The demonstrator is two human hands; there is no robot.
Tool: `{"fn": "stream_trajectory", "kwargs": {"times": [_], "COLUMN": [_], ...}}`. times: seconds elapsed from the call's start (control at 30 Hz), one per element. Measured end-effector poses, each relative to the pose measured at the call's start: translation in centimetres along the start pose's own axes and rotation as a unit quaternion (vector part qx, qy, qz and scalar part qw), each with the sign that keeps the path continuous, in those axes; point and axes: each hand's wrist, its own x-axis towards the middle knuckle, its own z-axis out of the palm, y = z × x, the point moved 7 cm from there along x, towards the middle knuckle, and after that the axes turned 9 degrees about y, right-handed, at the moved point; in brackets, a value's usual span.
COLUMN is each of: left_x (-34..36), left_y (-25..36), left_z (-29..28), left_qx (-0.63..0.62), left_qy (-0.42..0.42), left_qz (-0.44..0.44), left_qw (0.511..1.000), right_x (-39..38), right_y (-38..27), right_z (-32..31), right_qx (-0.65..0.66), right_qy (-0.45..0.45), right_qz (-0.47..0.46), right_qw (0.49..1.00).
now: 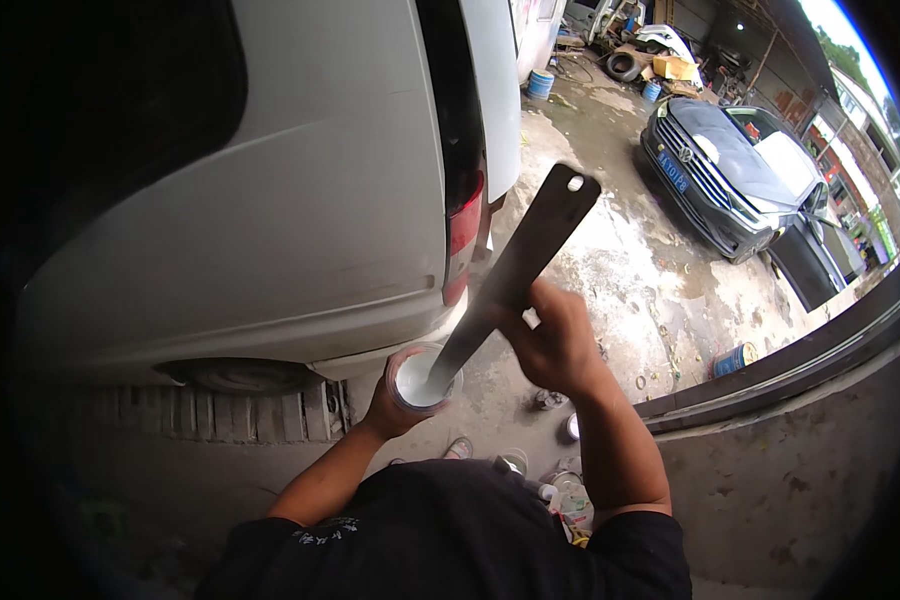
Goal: The person mixes white paint in a cup using a metal spatula and then applies some to the surface of a white vehicle.
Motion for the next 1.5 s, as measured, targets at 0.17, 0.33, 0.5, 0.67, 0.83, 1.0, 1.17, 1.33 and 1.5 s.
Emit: {"fn": "stream_trajectory", "kwargs": {"times": [0.17, 0.33, 0.5, 0.67, 0.83, 1.0, 1.17, 1.33, 1.5], "left_x": [-0.6, -1.3, -0.6, 1.0, 2.7, 4.1, 4.3, 4.2, 4.1], "left_y": [-2.5, -4.8, -6.4, -7.6, -8.4, -9.4, -10.6, -10.9, -11.3], "left_z": [-0.4, -0.8, -1.2, 0.3, 2.1, 3.4, 4.2, 4.7, 5.1], "left_qx": [-0.003, -0.007, 0.035, 0.071, 0.083, 0.100, 0.115, 0.127, 0.123], "left_qy": [0.001, 0.009, 0.055, 0.102, 0.162, 0.221, 0.270, 0.299, 0.308], "left_qz": [-0.052, -0.075, -0.068, -0.053, -0.042, -0.045, -0.067, -0.092, -0.104], "left_qw": [0.999, 0.997, 0.996, 0.991, 0.982, 0.969, 0.954, 0.941, 0.938], "right_x": [-2.1, -6.3, -4.9, -4.6, -3.0, -0.6, 0.7, 0.8, 0.3], "right_y": [2.1, 6.9, 9.6, 14.7, 18.4, 22.6, 25.6, 28.0, 30.4], "right_z": [3.4, 4.5, 4.4, 6.5, 4.4, 2.4, 2.2, 2.8, 3.6], "right_qx": [-0.047, 0.038, 0.182, 0.153, 0.265, 0.331, 0.408, 0.480, 0.532], "right_qy": [0.087, 0.168, 0.171, 0.085, 0.122, 0.116, 0.098, 0.096, 0.086], "right_qz": [0.064, 0.130, 0.116, 0.101, 0.161, 0.164, 0.175, 0.178, 0.175], "right_qw": [0.993, 0.976, 0.961, 0.979, 0.943, 0.922, 0.891, 0.854, 0.824]}}
